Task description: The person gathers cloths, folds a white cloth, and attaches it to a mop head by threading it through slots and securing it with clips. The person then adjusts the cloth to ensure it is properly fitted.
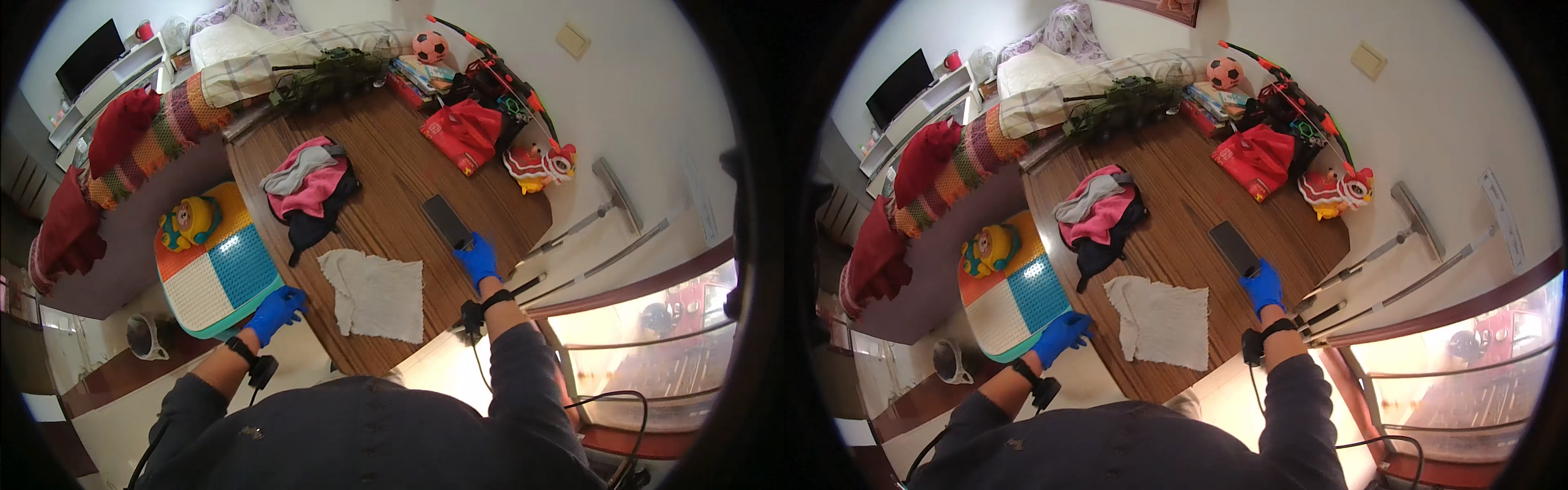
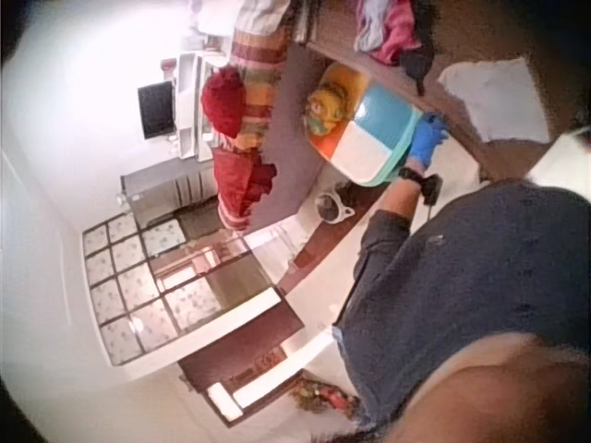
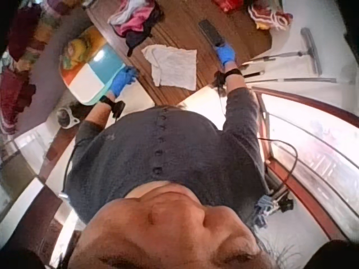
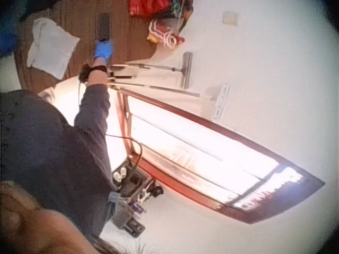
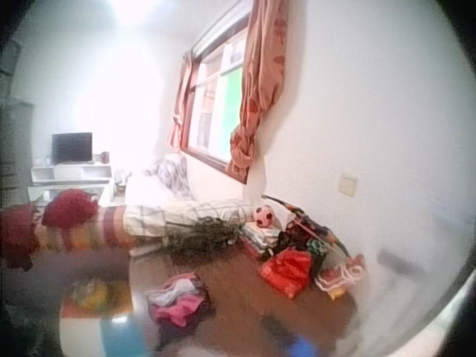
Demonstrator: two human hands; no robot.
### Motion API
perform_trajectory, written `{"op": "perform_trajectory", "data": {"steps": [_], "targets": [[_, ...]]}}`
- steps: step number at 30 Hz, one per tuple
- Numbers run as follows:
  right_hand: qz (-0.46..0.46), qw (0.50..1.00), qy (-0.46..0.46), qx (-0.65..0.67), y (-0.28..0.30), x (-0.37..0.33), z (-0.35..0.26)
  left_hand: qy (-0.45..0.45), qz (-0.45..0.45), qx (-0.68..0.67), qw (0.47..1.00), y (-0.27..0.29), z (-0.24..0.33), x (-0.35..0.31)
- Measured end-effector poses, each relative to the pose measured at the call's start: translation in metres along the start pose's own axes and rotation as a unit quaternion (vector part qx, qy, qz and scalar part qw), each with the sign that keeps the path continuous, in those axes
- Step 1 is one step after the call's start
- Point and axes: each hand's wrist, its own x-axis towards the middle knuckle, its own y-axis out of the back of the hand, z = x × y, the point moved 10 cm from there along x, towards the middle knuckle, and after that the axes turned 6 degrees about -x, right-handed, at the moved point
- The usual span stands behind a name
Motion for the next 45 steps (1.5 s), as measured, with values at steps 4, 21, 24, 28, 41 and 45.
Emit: {"op": "perform_trajectory", "data": {"steps": [4,21,24,28,41,45], "targets": [[0.012,0.993,-0.014,-0.118,-0.013,0.022,0.015,-0.016,0.003,-0.041,0.999,-0.011,0.01,-0.015],[0.055,0.985,0.142,-0.076,0.023,0.134,-0.055,-0.026,0.093,-0.061,0.993,-0.062,0.04,-0.063],[0.084,0.971,0.179,-0.133,0.031,0.156,-0.071,-0.023,0.113,-0.087,0.989,-0.061,0.031,-0.074],[0.102,0.964,0.192,-0.154,0.033,0.167,-0.079,-0.018,0.131,-0.11,0.985,-0.059,0.018,-0.081],[0.113,0.958,0.247,-0.092,0.034,0.194,-0.091,0.017,0.13,-0.099,0.986,-0.065,0.026,-0.061],[0.17,0.951,0.245,-0.087,0.065,0.249,-0.097,0.034,0.136,-0.095,0.985,-0.067,0.027,-0.06]]}}
